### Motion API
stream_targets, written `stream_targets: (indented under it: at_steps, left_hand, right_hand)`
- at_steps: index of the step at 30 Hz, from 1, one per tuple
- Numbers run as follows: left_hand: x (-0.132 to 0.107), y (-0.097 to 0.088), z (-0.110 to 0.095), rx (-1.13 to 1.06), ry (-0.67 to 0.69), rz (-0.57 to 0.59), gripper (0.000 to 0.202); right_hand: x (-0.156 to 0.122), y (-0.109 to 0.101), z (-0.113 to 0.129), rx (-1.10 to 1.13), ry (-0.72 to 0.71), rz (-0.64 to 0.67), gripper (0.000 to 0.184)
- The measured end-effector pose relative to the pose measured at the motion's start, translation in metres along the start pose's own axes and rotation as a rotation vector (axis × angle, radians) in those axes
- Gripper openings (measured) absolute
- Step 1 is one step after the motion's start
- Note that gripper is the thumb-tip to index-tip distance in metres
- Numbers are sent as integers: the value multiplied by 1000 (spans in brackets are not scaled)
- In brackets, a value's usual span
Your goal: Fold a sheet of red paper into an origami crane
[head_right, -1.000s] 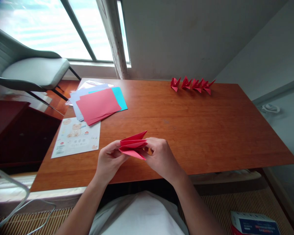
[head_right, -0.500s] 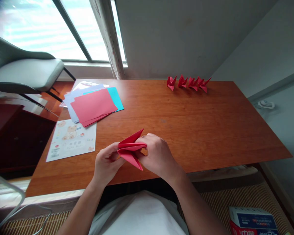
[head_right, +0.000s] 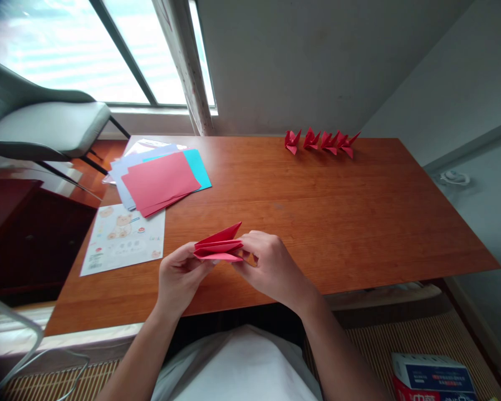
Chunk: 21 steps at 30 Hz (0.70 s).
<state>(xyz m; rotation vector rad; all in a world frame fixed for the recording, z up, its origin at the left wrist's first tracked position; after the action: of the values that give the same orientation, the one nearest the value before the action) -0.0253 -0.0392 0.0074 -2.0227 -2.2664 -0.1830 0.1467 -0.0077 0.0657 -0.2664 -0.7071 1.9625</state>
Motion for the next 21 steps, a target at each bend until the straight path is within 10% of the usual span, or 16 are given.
stream_targets:
  at_steps: [7,15,21]
  left_hand:
    - [0,1,0,-2,11,56,7]
    - [-1,2,1,42,39,80,7]
    - [-1,4,1,127,65,132,15]
  right_hand:
    - [0,-9,-1,184,67,-19,9]
    - [-3,-42,4,152,51,-354,6]
    - [7,-27,42,-254,-186,-8,10]
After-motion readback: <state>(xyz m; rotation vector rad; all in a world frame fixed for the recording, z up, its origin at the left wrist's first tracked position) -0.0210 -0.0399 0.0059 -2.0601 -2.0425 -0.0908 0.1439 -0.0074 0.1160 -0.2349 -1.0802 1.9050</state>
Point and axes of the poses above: each hand's wrist, its own x-axis towards the middle knuckle, its own y-axis out of the palm, z = x × y, the point moved 5 cm from there along x, towards the middle knuckle, and after that the axes turned 5 degrees about y, right-handed, at the moved point
